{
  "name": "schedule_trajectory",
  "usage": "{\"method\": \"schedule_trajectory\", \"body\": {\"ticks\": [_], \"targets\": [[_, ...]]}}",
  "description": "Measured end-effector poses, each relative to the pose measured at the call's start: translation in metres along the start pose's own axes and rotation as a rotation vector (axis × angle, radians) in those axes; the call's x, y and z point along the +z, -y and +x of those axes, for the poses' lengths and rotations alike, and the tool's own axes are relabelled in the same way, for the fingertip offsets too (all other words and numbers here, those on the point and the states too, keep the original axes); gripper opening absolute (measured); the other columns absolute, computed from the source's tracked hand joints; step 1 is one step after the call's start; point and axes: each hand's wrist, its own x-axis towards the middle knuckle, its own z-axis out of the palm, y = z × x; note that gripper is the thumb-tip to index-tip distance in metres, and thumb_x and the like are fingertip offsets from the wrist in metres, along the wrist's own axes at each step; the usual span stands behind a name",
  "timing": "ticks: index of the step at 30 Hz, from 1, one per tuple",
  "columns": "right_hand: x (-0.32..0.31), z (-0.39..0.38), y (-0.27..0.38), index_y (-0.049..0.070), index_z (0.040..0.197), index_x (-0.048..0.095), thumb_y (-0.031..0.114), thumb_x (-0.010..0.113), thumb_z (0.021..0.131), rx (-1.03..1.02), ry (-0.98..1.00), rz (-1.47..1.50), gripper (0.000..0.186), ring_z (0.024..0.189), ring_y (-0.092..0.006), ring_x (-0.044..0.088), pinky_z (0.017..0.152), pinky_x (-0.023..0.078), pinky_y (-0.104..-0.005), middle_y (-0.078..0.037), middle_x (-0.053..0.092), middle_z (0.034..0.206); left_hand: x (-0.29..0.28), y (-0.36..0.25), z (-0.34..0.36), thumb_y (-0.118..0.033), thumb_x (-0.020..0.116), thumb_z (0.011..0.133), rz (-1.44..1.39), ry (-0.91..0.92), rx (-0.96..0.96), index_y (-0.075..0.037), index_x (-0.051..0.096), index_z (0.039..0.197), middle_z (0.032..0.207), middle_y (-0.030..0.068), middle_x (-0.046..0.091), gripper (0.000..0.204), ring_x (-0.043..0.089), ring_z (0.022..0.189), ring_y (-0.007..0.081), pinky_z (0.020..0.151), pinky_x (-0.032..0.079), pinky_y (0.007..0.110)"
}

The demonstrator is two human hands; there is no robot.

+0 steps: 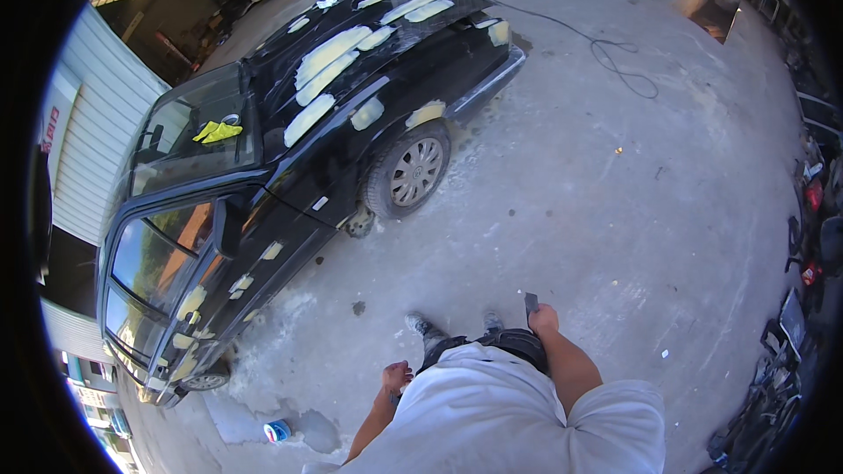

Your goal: The person applies body filler to a black car's side panels using two putty knives. They spread the filler over multiple spots, then scrape excess material from one knife onto the other. The person walks to a container, scoops more filler, and returns to continue applying it to the car.

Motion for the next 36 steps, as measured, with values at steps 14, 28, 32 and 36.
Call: {"method": "schedule_trajectory", "body": {"ticks": [14, 28, 32, 36], "targets": [[0.003, 0.005, -0.005, 0.006, 0.094, 0.067, 0.023, 0.056, 0.076, -0.002, 0.043, -0.007, 0.027, 0.095, -0.0358, 0.061, 0.085, 0.049, -0.0399, -0.019, 0.064, 0.099, 0.001, 0.040, -0.010, -0.022, 0.057, 0.080, 0.397, 0.031, 0.081, -0.003, 0.066, 0.077, 0.070, 0.0053, 0.064, 0.022, 0.058, 0.056, 0.0148, 0.054, 0.047, 0.031], [0.006, 0.009, -0.007, 0.007, 0.091, 0.068, 0.020, 0.056, 0.074, -0.022, 0.059, 0.002, 0.025, 0.091, -0.0361, 0.062, 0.082, 0.049, -0.0421, -0.019, 0.066, 0.093, 0.008, 0.011, -0.033, -0.024, 0.057, 0.080, 0.255, -0.024, -0.001, -0.001, 0.066, 0.077, 0.071, 0.0077, 0.065, 0.025, 0.062, 0.059, 0.0161, 0.056, 0.050, 0.030], [0.011, 0.017, -0.015, 0.005, 0.088, 0.068, 0.020, 0.056, 0.073, -0.076, 0.034, -0.021, 0.024, 0.088, -0.0368, 0.063, 0.079, 0.049, -0.0424, -0.020, 0.066, 0.089, 0.006, 0.048, 0.010, -0.024, 0.059, 0.080, 0.360, 0.035, 0.157, -0.001, 0.067, 0.079, 0.072, 0.0076, 0.066, 0.024, 0.062, 0.061, 0.0169, 0.059, 0.050, 0.030], [0.017, 0.026, -0.023, 0.005, 0.087, 0.068, 0.020, 0.058, 0.073, -0.121, 0.006, -0.033, 0.024, 0.086, -0.0366, 0.063, 0.077, 0.049, -0.0432, -0.020, 0.066, 0.087, 0.010, 0.072, 0.035, -0.023, 0.060, 0.079, 0.284, -0.016, 0.007, -0.001, 0.066, 0.077, 0.070, 0.0066, 0.065, 0.023, 0.060, 0.057, 0.0159, 0.056, 0.050, 0.029]]}}
